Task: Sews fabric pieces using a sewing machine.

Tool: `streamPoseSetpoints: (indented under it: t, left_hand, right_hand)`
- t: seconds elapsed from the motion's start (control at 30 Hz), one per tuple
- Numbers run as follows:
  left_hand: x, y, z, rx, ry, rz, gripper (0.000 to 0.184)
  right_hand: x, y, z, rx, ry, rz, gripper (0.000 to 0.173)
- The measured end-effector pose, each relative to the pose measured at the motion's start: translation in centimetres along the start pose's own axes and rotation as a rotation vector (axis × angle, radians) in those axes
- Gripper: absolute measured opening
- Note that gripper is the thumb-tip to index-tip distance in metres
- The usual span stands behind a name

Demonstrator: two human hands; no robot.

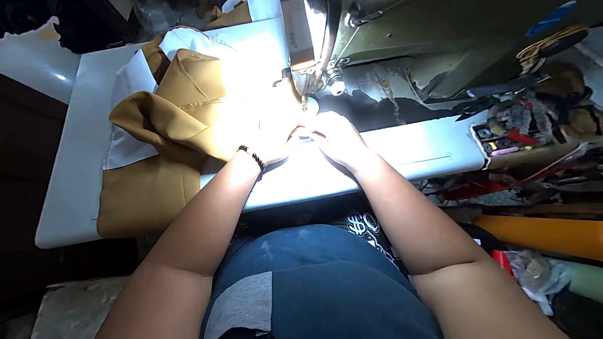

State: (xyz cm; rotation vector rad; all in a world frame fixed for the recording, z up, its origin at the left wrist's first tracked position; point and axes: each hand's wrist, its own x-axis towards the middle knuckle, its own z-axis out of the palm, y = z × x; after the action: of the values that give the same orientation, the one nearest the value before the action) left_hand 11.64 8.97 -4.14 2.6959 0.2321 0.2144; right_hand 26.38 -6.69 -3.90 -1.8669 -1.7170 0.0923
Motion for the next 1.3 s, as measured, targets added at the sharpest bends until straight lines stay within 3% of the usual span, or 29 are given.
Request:
streamPoseSetpoints:
  t: [0.17,0.27,0.37,0.5,0.6,0.7,0.73,0.8,0.87,0.93,1.0,1.07,1.2,1.3]
  left_hand:
    - [0.3,-0.4,0.4,0.067,0.145,0.089,0.038]
    - [-0.2,0.5,0.5,0.105,0.2,0.042,0.036]
    - [-0.3,1.5,-0.1,0.058,0.199,0.006,0.038]
    - [0.2,2.5,-1.2,0.079,0.308,0.039,0.031]
    - [0.5,2.3,-1.9,0.119,0.28,0.037,0.034]
    - [0.2,2.3,-2.2,0.1,0.185,0.015,0.036]
    - [-0.1,2.4,-2.1,0.105,0.175,0.038,0.035]
    - [-0.7,2.2,-1.2,0.158,0.192,0.116,0.031]
    - [-1.1,2.2,-0.3,0.231,0.189,0.142,0.033]
    - [-1.2,2.1,0.1,0.271,0.132,0.136,0.036]
    - [-1.1,2.0,-0.1,0.278,0.099,0.157,0.037]
    - [-1.0,2.2,-0.6,0.289,0.055,0.155,0.037]
    - [-0.1,2.0,-0.2,0.222,0.045,0.122,0.059]
    - [1.2,2.3,0.0,0.311,0.076,0.083,0.034]
  right_hand:
    - [-0.1,0.0,0.8,-0.009,0.093,0.03,0.024]
    - [-0.1,-0.2,0.2,0.143,0.149,0.113,0.028]
    - [0.2,-0.3,-0.9,0.364,0.178,0.301,0.028]
    - [1.9,-2.2,-2.3,0.777,0.052,0.636,0.028]
    - [2.0,-2.7,-1.9,1.17,0.084,0.673,0.038]
    - [0.6,-2.4,-0.9,1.529,-0.017,0.563,0.029]
    - [-0.1,-3.1,-0.9,1.56,-0.029,0.601,0.029]
    - [-1.9,-5.3,-1.3,1.517,-0.007,0.71,0.025]
    - [-3.7,-6.1,-1.3,1.38,0.001,0.7,0.025]
    - [-4.0,-5.4,-1.1,1.039,0.036,0.558,0.029]
    - [-3.6,-3.9,-1.1,0.475,0.109,0.341,0.032]
    - [-2.8,-2.3,-0.8,0.177,0.147,0.149,0.029]
    - [-2.2,-0.6,0.4,0.107,0.206,-0.051,0.016]
    - [-2.5,-0.3,1.0,0.099,0.339,-0.151,0.018]
